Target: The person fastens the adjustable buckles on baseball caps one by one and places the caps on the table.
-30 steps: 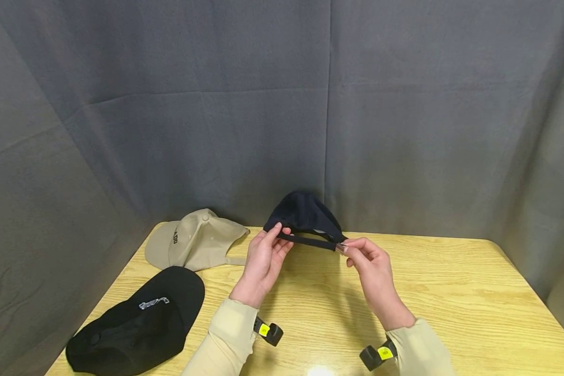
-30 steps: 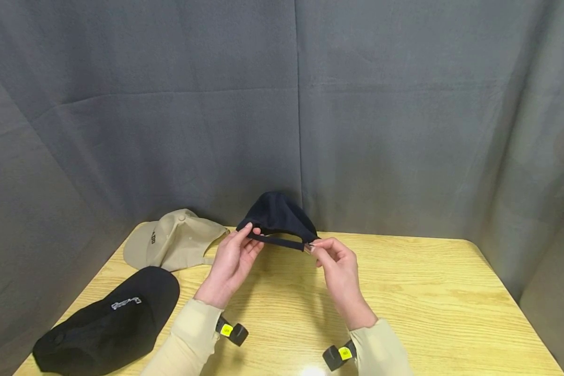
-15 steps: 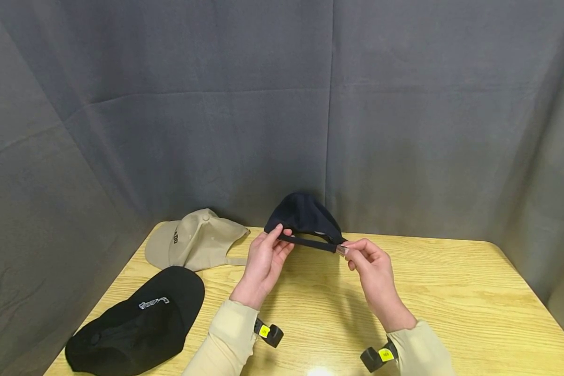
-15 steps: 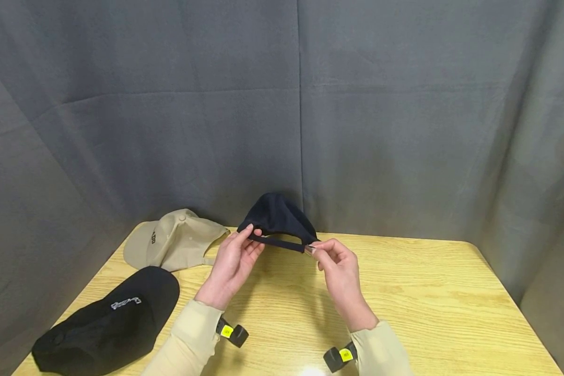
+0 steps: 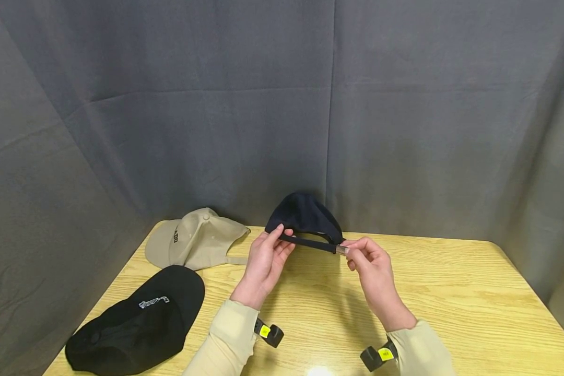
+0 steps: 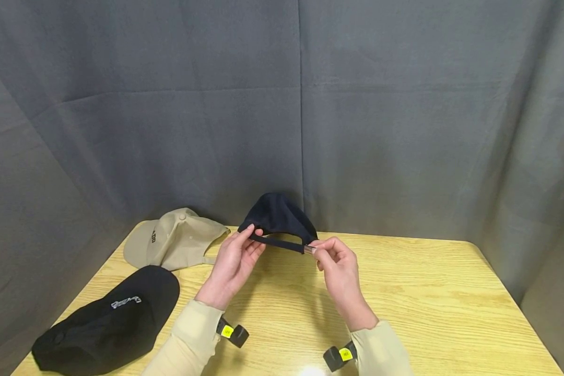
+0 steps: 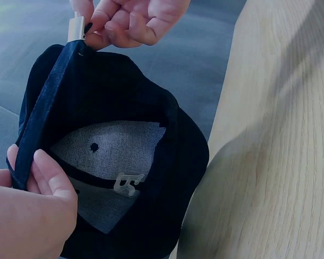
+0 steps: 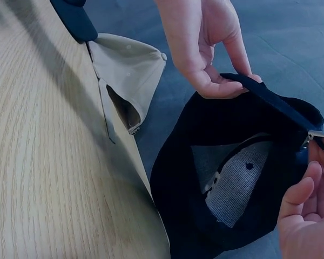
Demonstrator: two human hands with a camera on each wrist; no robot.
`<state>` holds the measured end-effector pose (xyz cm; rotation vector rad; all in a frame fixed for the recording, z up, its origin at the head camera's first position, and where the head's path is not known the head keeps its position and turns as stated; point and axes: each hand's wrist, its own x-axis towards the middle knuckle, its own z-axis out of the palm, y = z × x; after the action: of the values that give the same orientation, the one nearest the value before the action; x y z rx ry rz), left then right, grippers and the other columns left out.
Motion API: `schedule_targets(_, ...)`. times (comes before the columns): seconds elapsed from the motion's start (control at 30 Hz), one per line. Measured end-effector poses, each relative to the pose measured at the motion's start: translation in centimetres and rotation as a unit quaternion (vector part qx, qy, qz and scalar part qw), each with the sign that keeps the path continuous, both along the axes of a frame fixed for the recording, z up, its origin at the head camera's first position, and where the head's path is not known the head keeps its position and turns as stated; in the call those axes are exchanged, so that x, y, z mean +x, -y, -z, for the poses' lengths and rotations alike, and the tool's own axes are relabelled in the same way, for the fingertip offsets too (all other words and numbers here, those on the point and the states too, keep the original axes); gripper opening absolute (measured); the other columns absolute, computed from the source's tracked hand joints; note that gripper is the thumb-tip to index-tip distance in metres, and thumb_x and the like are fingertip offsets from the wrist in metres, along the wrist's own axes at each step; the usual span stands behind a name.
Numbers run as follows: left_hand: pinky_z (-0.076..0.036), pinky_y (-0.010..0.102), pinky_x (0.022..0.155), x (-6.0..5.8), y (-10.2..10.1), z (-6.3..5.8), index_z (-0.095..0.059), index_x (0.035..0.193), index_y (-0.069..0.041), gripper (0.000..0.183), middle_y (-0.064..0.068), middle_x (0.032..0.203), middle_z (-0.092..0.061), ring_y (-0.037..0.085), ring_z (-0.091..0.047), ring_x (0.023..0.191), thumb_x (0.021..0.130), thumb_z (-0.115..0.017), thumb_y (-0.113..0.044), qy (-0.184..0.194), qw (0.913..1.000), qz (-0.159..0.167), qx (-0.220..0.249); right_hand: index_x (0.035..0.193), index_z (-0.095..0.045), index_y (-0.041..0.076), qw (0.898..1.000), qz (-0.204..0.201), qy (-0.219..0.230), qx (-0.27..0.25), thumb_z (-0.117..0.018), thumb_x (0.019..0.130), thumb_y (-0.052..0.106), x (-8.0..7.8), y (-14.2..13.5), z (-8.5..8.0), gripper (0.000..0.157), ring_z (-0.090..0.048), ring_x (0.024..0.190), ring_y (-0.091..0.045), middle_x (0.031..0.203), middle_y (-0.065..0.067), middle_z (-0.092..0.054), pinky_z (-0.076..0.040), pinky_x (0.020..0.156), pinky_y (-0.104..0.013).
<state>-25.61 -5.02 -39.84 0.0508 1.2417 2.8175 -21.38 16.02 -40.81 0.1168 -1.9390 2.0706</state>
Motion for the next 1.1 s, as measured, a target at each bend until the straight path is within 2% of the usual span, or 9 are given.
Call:
schedule_targets(0.3, -0.053, 0.030, 0.085, 0.10, -0.07, 0.01, -0.046, 0.105, -0.004, 0.010, 0.008, 0.096, -0.063, 0.018, -0.061, 0.085, 0.107, -0.054, -0.010, 0.005, 1.0000, 0.001, -0.002, 0.094, -0.054, -0.014, 1.000, -0.012, 0.007, -0.015, -0.052, 0.098, -0.005, 0.05, 0.07, -0.09, 0.010, -0.052, 0.072, -0.016, 0.105, -0.009, -0.073, -0.044, 0.065, -0.024)
schedule_targets(0.53, -0.052, 0.031, 0.088, 0.11, -0.16, -0.07, -0.048, 0.107, -0.004, 0.009, 0.008, 0.098, -0.063, 0.018, -0.061, 0.086, 0.107, -0.054, -0.011, 0.004, 0.9999, 0.007, -0.006, 0.093, -0.050, -0.009, 0.999, -0.020, 0.010, -0.041, -0.052, 0.100, -0.004, -0.20, 0.39, -0.12, 0.009, -0.057, 0.073, -0.018, 0.082, -0.008, -0.067, -0.046, 0.064, -0.024)
schedule_targets(0.67, -0.053, 0.030, 0.086, 0.17, -0.23, -0.11, -0.047, 0.108, -0.003, 0.010, 0.009, 0.098, -0.062, 0.018, -0.061, 0.086, 0.107, -0.053, -0.011, 0.003, 0.9999, 0.010, -0.006, 0.091, -0.050, -0.005, 0.999, -0.015, 0.014, -0.050, -0.051, 0.100, -0.003, -0.13, 0.35, -0.07, 0.009, -0.059, 0.073, -0.018, 0.081, -0.012, -0.065, -0.047, 0.063, -0.024)
schedule_targets(0.77, -0.054, 0.029, 0.085, 0.18, -0.27, -0.09, -0.047, 0.111, -0.003, 0.011, 0.010, 0.099, -0.062, 0.017, -0.063, 0.087, 0.107, -0.053, -0.011, 0.004, 0.9999, 0.016, -0.005, 0.093, -0.049, -0.006, 0.999, -0.018, 0.013, -0.047, -0.048, 0.102, -0.001, -0.05, 0.24, -0.03, 0.010, -0.065, 0.079, -0.017, 0.085, -0.012, -0.066, -0.050, 0.069, -0.025)
schedule_targets(0.87, -0.054, 0.029, 0.086, 0.25, -0.29, -0.17, -0.047, 0.112, -0.002, 0.012, 0.010, 0.100, -0.063, 0.017, -0.064, 0.087, 0.107, -0.054, -0.011, 0.006, 0.9997, 0.023, -0.004, 0.095, -0.047, -0.007, 0.998, -0.028, 0.015, -0.046, -0.044, 0.104, 0.000, 0.03, 0.15, 0.01, 0.011, -0.070, 0.091, -0.017, 0.093, -0.010, -0.069, -0.053, 0.080, -0.027)
schedule_targets(0.97, -0.055, 0.029, 0.086, 0.37, -0.30, -0.30, -0.047, 0.112, -0.003, 0.012, 0.010, 0.100, -0.063, 0.017, -0.064, 0.086, 0.107, -0.054, -0.011, 0.008, 0.9996, 0.026, -0.004, 0.096, -0.045, -0.005, 0.998, -0.040, 0.022, -0.049, -0.041, 0.104, 0.001, 0.10, 0.10, 0.06, 0.011, -0.071, 0.099, -0.018, 0.100, -0.009, -0.065, -0.053, 0.089, -0.028)
schedule_targets(1.1, -0.055, 0.029, 0.086, 0.49, -0.32, -0.37, -0.046, 0.113, -0.002, 0.013, 0.010, 0.100, -0.063, 0.017, -0.064, 0.086, 0.107, -0.054, -0.011, 0.011, 0.9996, 0.027, -0.002, 0.096, -0.044, -0.003, 0.997, -0.048, 0.024, -0.057, -0.039, 0.104, 0.001, 0.12, 0.13, 0.14, 0.010, -0.071, 0.100, -0.017, 0.104, -0.011, -0.059, -0.052, 0.093, -0.029)
